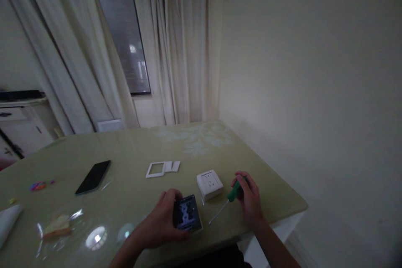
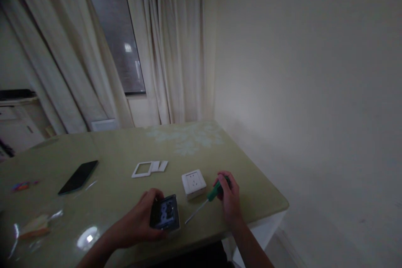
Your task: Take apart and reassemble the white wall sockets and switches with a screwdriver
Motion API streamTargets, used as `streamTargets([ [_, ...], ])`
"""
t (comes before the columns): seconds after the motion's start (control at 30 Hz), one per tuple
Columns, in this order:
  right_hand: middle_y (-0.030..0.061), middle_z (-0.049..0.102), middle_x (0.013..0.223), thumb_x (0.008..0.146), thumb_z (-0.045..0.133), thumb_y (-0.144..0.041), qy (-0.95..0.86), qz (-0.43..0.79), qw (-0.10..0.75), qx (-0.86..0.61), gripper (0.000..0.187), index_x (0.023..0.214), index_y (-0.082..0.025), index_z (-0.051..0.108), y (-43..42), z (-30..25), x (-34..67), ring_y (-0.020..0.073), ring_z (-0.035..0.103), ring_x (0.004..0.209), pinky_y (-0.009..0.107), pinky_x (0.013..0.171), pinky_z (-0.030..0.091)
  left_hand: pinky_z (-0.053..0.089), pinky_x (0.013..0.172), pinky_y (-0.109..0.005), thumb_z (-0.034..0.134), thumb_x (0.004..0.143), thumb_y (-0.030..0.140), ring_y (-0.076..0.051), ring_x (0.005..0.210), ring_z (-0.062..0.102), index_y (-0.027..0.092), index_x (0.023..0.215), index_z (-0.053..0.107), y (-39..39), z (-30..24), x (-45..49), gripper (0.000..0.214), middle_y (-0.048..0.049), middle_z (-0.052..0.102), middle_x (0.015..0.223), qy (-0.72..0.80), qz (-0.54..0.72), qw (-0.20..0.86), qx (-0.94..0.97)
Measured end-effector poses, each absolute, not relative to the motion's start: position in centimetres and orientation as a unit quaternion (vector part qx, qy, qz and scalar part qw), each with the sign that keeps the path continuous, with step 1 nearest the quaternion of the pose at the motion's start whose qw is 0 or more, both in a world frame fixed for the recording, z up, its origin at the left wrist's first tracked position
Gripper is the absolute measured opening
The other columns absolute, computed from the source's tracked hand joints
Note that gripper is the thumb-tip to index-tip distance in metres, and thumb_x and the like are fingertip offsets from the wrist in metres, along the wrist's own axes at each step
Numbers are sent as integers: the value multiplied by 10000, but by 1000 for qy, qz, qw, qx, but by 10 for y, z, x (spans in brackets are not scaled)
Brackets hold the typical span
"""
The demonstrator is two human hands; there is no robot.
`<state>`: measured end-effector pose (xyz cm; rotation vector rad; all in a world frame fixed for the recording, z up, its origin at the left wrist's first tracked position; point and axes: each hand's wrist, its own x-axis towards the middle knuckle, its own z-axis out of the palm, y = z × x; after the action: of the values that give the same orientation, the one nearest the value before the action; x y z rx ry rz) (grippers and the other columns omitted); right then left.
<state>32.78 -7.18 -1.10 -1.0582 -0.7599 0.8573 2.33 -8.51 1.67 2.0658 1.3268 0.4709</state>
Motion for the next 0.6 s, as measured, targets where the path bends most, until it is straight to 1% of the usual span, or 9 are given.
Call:
streamTargets([
  [0.1, -25, 655, 692, 703, 866, -641, -306, 389, 720, -487, 505, 893, -215, 672, -72, -15, 327, 141, 573, 553, 200, 448, 394, 553, 960, -423, 903, 653, 376, -304, 1087, 645, 232, 1231, 579, -86, 17, 20, 679, -91, 649, 1179, 504, 196, 329, 774],
  [0.27, -26, 647, 676, 672, 878, -636, -282, 394, 726, -488, 510, 860, -210, 669, -71, -19, 327, 138, 557, 542, 202, 440, 379, 559, 984, -449, 920, 606, 354, -332, 1099, 683, 230, 1190, 647, -75, 19, 13, 657, -109, 712, 1179, 509, 270, 298, 761],
  [0.33, -29, 646, 678, 674, 877, -637, -277, 396, 728, -486, 508, 857, -213, 666, -71, -20, 327, 137, 557, 554, 198, 447, 383, 561, 978, -445, 913, 629, 392, -335, 1089, 700, 220, 1171, 650, -63, 18, 8, 627, -116, 731, 1171, 515, 292, 289, 753],
  [0.47, -31, 641, 667, 664, 884, -643, -271, 397, 728, -489, 519, 845, -210, 663, -71, -21, 326, 132, 551, 554, 192, 452, 379, 580, 899, -425, 832, 704, 495, -329, 1010, 739, 211, 1172, 614, -25, 15, -9, 590, -101, 761, 1099, 544, 330, 265, 724],
  [0.5, -32, 638, 659, 660, 886, -646, -271, 398, 726, -491, 523, 838, -208, 662, -71, -20, 325, 128, 544, 544, 190, 448, 371, 577, 895, -439, 822, 692, 525, -342, 1002, 739, 203, 1171, 604, -15, 14, -15, 617, -107, 761, 1089, 559, 339, 253, 713],
  [0.6, -35, 629, 645, 650, 887, -661, -272, 399, 722, -496, 538, 822, -207, 658, -73, -19, 325, 122, 527, 517, 189, 432, 353, 552, 941, -490, 820, 619, 597, -408, 1073, 717, 164, 1154, 604, 15, 11, -34, 721, -153, 756, 1095, 606, 360, 220, 675],
])
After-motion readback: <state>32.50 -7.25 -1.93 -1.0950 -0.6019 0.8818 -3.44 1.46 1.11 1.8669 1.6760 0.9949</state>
